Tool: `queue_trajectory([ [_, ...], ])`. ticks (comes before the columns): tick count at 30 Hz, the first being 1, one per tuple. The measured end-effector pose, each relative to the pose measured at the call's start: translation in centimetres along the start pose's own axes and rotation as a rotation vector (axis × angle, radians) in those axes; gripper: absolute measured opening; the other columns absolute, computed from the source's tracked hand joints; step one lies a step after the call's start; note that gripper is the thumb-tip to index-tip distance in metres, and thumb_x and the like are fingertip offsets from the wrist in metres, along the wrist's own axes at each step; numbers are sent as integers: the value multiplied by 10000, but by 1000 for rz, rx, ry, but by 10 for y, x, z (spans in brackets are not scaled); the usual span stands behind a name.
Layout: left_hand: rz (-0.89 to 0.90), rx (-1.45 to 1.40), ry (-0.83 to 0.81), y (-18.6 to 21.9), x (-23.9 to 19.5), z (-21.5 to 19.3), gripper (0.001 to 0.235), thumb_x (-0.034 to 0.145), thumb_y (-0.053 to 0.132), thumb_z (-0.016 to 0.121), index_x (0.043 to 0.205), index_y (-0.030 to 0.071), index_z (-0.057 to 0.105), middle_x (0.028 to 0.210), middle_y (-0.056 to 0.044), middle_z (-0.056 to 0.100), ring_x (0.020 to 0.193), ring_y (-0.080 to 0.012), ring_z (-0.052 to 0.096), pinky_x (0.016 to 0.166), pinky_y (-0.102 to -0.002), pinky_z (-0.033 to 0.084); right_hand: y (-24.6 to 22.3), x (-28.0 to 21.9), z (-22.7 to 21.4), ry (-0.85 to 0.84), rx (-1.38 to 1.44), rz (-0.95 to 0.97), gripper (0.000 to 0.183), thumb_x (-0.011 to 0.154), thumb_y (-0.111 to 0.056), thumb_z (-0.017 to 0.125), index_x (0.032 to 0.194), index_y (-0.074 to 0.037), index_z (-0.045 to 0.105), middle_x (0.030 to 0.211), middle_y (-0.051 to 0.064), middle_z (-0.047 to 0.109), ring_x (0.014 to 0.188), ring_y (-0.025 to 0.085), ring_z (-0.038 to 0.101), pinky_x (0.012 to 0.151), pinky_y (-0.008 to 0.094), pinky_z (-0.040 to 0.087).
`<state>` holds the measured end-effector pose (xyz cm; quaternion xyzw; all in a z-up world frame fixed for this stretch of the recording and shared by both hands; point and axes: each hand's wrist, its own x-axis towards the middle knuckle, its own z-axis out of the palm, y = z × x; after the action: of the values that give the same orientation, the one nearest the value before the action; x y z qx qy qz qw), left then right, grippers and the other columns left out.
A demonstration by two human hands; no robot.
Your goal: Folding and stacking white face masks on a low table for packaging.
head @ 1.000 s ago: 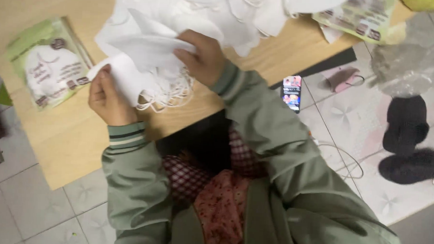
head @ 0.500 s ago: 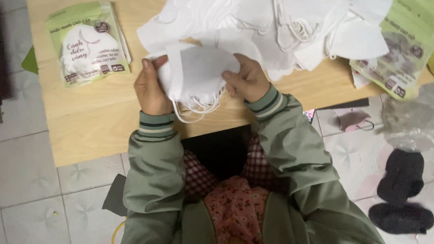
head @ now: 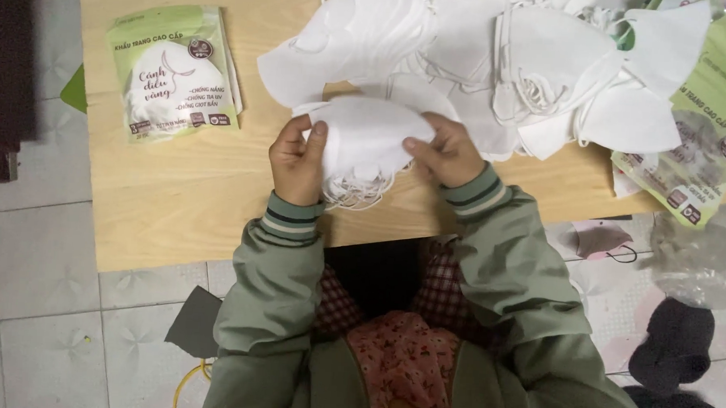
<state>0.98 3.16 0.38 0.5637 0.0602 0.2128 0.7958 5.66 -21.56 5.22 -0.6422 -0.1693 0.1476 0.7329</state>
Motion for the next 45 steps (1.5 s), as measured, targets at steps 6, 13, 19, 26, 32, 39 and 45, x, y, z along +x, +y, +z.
queue_trajectory([
  [6,171,56,19,12,-2,18,167,1071,142,591,1205,44,583,1152,-120,704,994,-147,684,894,-348,621,-24,-7,-7,96,200,24,119,983,-141,700,1055,-78,630,501,45,513,362,115,479,371,208,432],
  [13,297,95,-65,28,-1,16,348,1129,108,541,1475,89,507,1463,-132,575,1293,-183,585,1122,-399,521,-2,1,26,29,132,11,165,925,-69,764,1031,-10,652,611,62,591,520,109,604,498,250,522],
  [19,310,96,-90,31,-4,14,419,1060,27,658,1460,29,534,1429,-148,611,1278,-179,591,1141,-407,485,10,23,48,15,-36,27,247,971,-183,770,1042,21,651,727,94,629,652,143,604,581,270,513],
  [26,428,279,262,48,19,-39,673,1076,-77,642,1615,190,341,1707,-94,316,1553,-338,433,1327,-496,412,18,42,56,191,-690,28,549,827,-442,774,1175,-42,634,1101,96,670,779,188,630,736,333,543],
  [32,342,32,365,59,23,-38,247,1042,52,607,1281,-3,640,1323,-160,653,1212,-241,632,1089,-363,513,56,46,71,6,-1105,150,1156,685,-575,894,1570,-95,324,1334,231,584,1170,392,596,1001,463,474],
  [39,258,80,350,58,22,-27,209,1032,56,590,1210,-15,672,1221,-134,699,1115,-203,659,1030,-331,530,69,48,65,-64,-859,75,1101,691,-316,905,1553,-77,263,1388,194,619,1138,355,675,977,388,512],
  [45,218,0,302,50,22,-24,198,1019,47,604,1198,11,680,1201,-118,699,1095,-197,650,1026,-338,526,20,60,8,283,-817,-184,972,717,-179,978,1467,-44,376,1385,268,576,1229,464,614,1054,587,511],
])
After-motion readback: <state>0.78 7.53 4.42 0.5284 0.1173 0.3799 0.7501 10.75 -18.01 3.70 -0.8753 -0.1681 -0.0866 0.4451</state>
